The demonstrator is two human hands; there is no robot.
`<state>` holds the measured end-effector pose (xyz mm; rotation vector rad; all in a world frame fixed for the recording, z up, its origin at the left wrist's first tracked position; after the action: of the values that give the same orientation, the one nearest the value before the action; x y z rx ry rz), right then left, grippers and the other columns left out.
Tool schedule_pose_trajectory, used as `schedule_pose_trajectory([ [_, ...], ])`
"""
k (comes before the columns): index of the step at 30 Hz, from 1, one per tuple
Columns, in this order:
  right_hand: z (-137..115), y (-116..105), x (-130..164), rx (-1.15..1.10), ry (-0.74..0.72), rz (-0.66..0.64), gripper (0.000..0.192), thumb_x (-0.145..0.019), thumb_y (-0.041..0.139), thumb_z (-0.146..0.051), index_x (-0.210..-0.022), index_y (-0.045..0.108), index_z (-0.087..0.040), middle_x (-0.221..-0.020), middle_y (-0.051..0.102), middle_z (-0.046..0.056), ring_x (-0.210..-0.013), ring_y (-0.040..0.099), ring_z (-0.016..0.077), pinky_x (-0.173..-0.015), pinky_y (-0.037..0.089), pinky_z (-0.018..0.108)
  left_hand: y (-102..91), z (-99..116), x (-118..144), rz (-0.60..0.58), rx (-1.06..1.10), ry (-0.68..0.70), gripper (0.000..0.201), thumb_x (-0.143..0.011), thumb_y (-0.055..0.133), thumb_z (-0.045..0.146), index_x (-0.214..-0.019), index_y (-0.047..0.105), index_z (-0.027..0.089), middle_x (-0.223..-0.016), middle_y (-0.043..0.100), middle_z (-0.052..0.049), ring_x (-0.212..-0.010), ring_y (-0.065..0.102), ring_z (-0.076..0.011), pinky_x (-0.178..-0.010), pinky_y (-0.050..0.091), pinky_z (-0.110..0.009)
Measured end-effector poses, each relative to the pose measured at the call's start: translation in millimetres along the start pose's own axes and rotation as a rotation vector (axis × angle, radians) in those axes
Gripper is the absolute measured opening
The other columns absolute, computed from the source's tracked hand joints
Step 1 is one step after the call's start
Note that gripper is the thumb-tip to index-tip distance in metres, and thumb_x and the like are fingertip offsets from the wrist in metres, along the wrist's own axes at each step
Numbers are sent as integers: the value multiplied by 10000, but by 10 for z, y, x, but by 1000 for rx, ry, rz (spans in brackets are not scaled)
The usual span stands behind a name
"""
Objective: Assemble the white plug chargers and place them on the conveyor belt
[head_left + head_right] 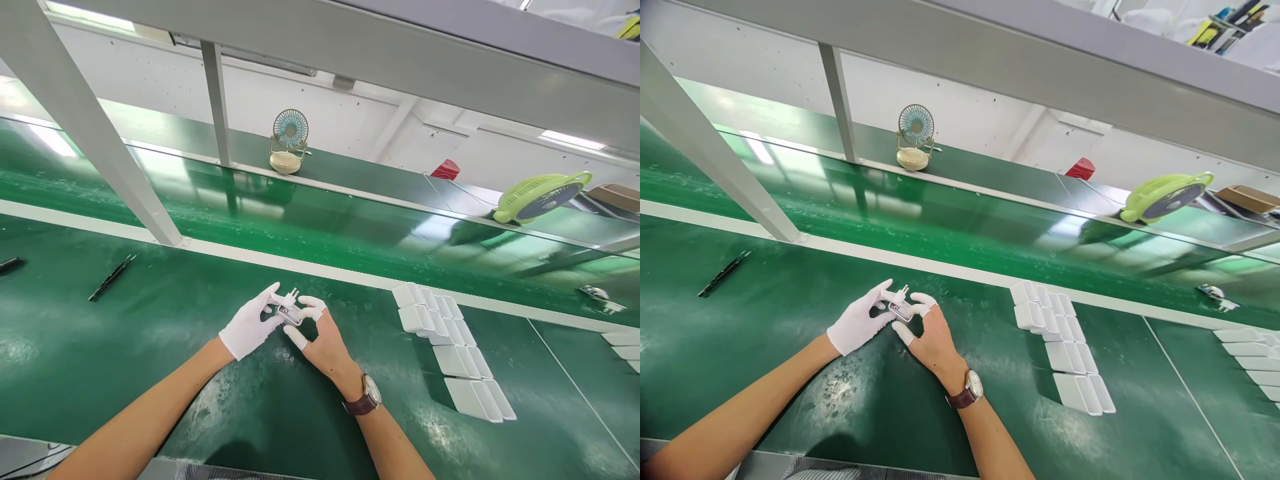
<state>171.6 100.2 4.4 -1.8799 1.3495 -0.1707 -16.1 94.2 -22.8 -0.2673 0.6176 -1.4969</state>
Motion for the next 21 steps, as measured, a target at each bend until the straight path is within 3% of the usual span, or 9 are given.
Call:
schedule_pose_trajectory([
  [10, -18, -94, 9, 86, -56, 13, 284, -921, 643, -343, -1187, 617, -247, -1274, 642, 114, -1196, 616, 272, -995, 535, 474, 14, -2, 8, 17, -26, 22, 598, -859, 622, 199, -1424, 435, 256, -1056, 752, -9, -820, 712, -154, -795, 620, -314],
  [16, 28, -10, 48, 122, -212, 73, 345, -951, 610, -266, -1292, 563, -260, -1223, 671, 107, -1135, 657, 241, -936, 586, 410, 21, -22, 28, 40, -48, 38, 581, -869, 640, 200, -1418, 456, 251, -1029, 743, -23, -857, 710, -164, -801, 616, -310],
  [21, 78, 57, 64, 161, -182, 62, 387, -960, 586, -276, -1343, 552, -229, -1204, 686, 120, -1116, 671, 249, -935, 593, 394, 21, -33, 26, 25, -46, 42, 561, -890, 635, 220, -1420, 453, 246, -1041, 737, -35, -947, 704, -186, -892, 598, -365],
])
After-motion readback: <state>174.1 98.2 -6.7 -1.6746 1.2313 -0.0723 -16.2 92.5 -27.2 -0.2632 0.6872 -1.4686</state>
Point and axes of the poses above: each hand's wrist, its own x-axis away from the middle knuckle, its own y-axis out of the palm, z = x × y, the point moved 3 cm from there along -x, towards the middle knuckle
